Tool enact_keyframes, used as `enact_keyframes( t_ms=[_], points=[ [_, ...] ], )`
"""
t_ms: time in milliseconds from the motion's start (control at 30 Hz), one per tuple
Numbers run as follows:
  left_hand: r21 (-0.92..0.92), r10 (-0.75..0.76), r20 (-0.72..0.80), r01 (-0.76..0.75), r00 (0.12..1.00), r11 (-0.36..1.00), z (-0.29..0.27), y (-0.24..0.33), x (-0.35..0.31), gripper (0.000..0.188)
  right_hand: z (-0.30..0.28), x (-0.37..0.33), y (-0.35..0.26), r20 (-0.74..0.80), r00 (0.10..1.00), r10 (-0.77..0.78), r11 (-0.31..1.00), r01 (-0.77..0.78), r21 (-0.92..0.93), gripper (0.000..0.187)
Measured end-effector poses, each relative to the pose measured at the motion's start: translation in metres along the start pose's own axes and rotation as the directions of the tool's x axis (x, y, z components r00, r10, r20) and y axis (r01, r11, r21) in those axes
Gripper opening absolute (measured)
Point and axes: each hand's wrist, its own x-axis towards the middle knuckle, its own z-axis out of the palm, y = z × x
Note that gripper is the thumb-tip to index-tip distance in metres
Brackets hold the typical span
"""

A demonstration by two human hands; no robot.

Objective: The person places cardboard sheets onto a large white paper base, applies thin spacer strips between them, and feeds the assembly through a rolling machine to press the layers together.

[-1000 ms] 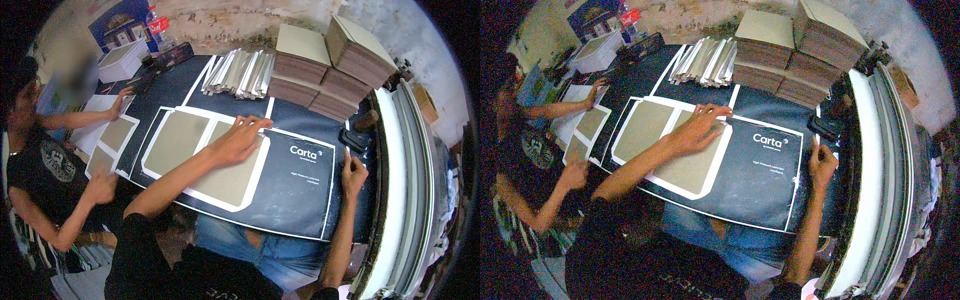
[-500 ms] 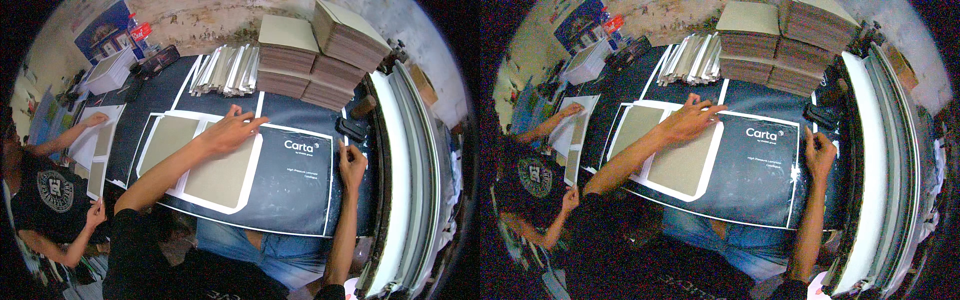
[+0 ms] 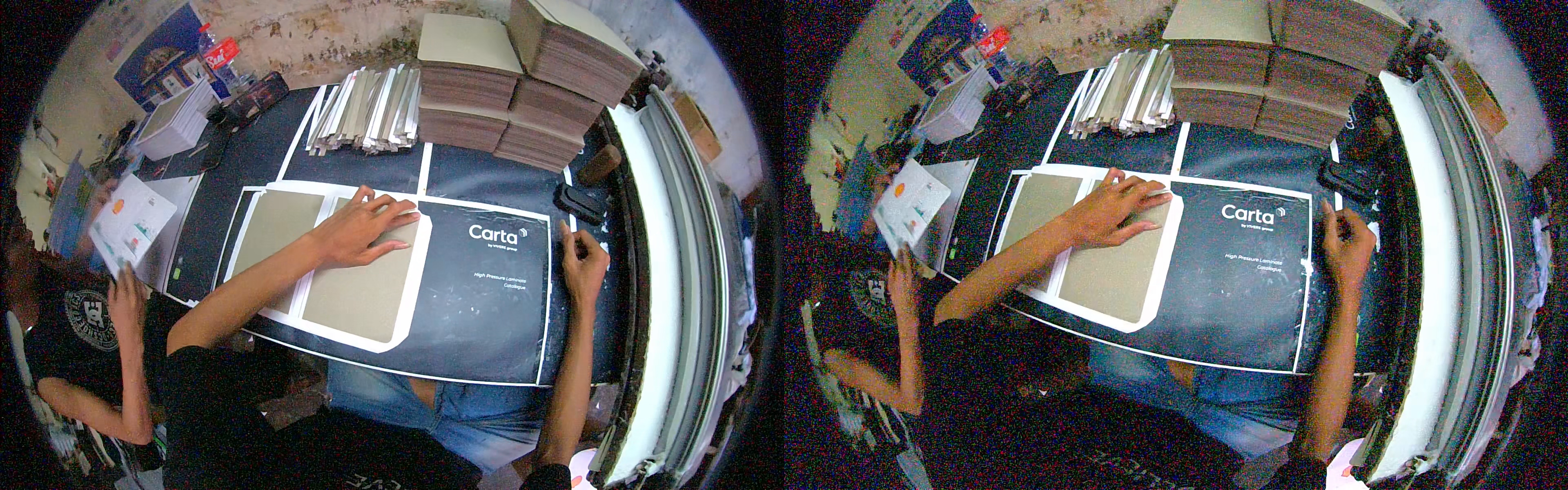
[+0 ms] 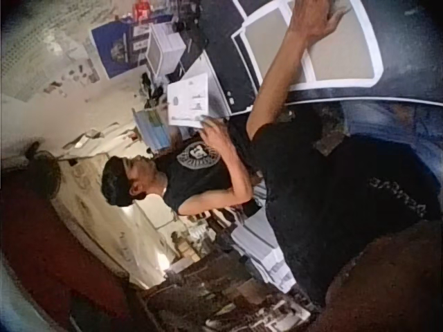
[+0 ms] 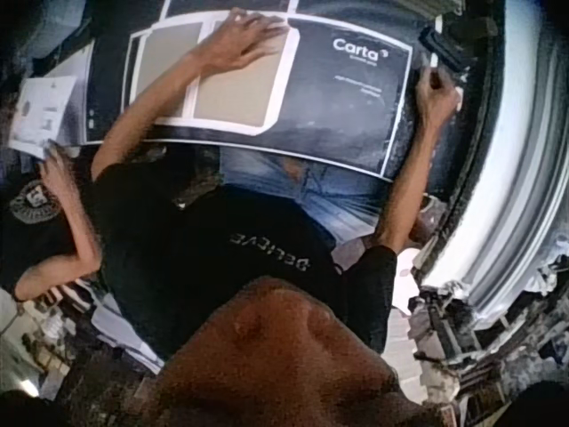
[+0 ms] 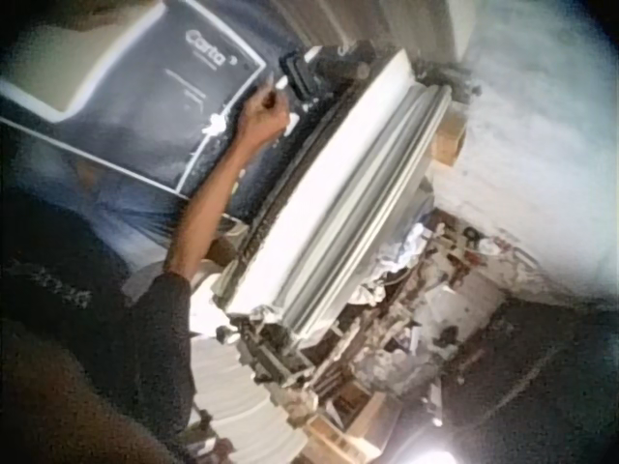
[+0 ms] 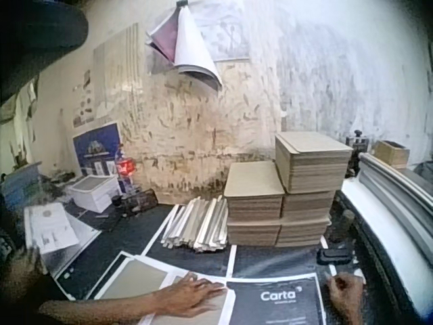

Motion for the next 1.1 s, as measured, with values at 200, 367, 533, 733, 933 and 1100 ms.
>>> enact_keyframes(
  t_ms=[200, 367, 533, 733, 933, 1100],
  points=[
    [0.064, -0.036, -0.048, 0.039, 0.998, 0.997, 0.008, 0.001, -0.005, 0.055, 0.0, 0.001, 0.006, 0.002, 1.0, -0.012, 0.999, 0.012, -0.03, 0.037],
    [-0.045, -0.077, -0.086, 0.073, 0.993, 0.996, 0.01, 0.0, -0.012, 0.049, -0.003, 0.003, 0.006, 0.032, 0.999, 0.019, 0.999, -0.018, -0.043, 0.032],
    [-0.207, 0.063, -0.228, -0.111, 0.972, 0.972, 0.01, 0.01, 0.007, 0.081, 0.0, 0.001, 0.004, -0.001, 1.0, 0.006, 1.0, -0.006, -0.013, 0.036],
    [-0.176, 0.054, -0.25, -0.1, 0.967, 0.979, 0.011, 0.01, 0.003, 0.078, -0.001, 0.001, 0.003, 0.007, 1.0, 0.002, 1.0, -0.002, -0.03, 0.033],
    [-0.172, 0.104, -0.219, -0.144, 0.97, 0.975, 0.025, 0.007, 0.008, 0.073, -0.001, 0.001, 0.008, 0.014, 1.0, 0.011, 1.0, -0.011, -0.016, 0.031],
    [-0.152, 0.108, -0.258, -0.151, 0.96, 0.977, 0.033, 0.003, 0.005, 0.07, 0.001, 0.001, 0.005, 0.0, 1.0, 0.001, 1.0, -0.001, -0.007, 0.032]
  ],
)
